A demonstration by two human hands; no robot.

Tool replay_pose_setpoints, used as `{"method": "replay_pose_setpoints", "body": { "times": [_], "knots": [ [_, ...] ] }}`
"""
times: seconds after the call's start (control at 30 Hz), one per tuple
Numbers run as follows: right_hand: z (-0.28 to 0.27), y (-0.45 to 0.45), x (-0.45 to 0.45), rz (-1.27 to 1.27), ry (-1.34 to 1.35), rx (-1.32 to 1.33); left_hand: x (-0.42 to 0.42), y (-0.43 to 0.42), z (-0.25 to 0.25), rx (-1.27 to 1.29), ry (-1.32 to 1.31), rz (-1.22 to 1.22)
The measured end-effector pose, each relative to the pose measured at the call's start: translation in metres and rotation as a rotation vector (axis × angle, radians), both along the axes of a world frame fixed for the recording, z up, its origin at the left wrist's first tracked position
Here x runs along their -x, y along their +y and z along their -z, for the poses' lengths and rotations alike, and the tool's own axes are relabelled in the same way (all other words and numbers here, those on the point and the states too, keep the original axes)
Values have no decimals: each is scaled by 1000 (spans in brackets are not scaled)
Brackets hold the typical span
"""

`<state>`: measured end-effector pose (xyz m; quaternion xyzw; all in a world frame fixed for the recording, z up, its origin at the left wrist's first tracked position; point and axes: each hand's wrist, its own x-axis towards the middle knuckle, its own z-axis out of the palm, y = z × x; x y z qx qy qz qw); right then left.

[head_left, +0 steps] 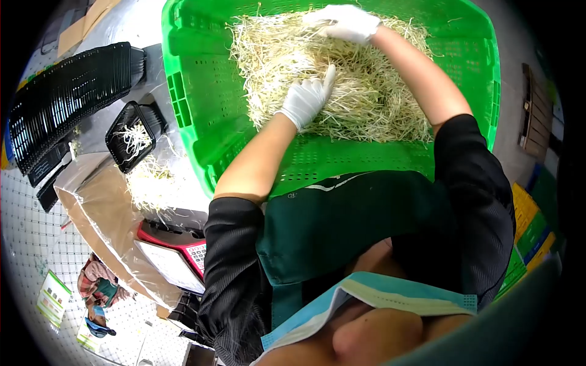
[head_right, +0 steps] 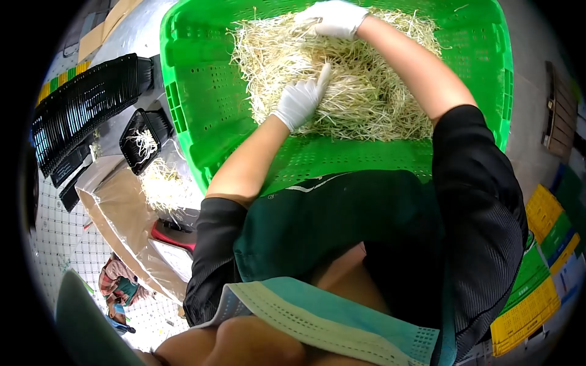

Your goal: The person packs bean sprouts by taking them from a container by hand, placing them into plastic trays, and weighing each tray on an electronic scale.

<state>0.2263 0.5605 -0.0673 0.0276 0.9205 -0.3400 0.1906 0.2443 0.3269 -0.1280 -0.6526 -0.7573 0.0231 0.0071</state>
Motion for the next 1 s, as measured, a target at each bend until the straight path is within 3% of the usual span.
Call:
{"method": "replay_pose_setpoints", "body": {
  "times": [0.2,0.23,0.3,0.33,0.4,0.43,0.5,0.6,0.67,0.7,0.77,0.8,0.87,0.9,0.93,0.97,1.0],
  "knots": [
    [36,28,-12,6,-27,-90,1,-1,19,-109,-136,-99],
    [70,18,-21,-87,99,-368,2,-2,17,-73,-149,-115],
    [54,6,-27,-37,-81,-388,4,-2,15,41,-192,-152],
    [38,3,-27,-46,-231,-342,2,-1,13,45,-193,-148],
    [46,25,-35,112,-8,-277,3,1,6,99,-202,-156],
    [43,40,-41,270,3,-91,3,1,2,101,-200,-145],
    [3,50,-46,291,-25,126,2,2,-6,23,-181,-94],
    [-1,47,-46,60,-136,308,0,6,-18,77,-196,-26],
    [65,23,-52,131,-33,538,-3,0,-1,5,-153,5],
    [78,12,-48,272,-110,373,-5,-2,7,-68,-120,22],
    [54,-14,-48,358,-208,111,1,1,8,-153,-52,24],
    [19,-36,-61,309,-227,19,5,3,8,-236,18,22],
    [25,-61,-79,-12,-230,-86,12,9,1,-256,-11,44],
    [24,-58,-86,-37,-43,5,14,13,-1,-279,-38,69],
    [26,-45,-75,-44,-264,-34,17,19,0,-278,-38,73],
    [30,-34,-69,41,-284,-97,20,27,3,-137,-494,-35],
    [40,-19,-60,124,-302,-163,17,32,1,-123,-538,-192]
  ]
}}
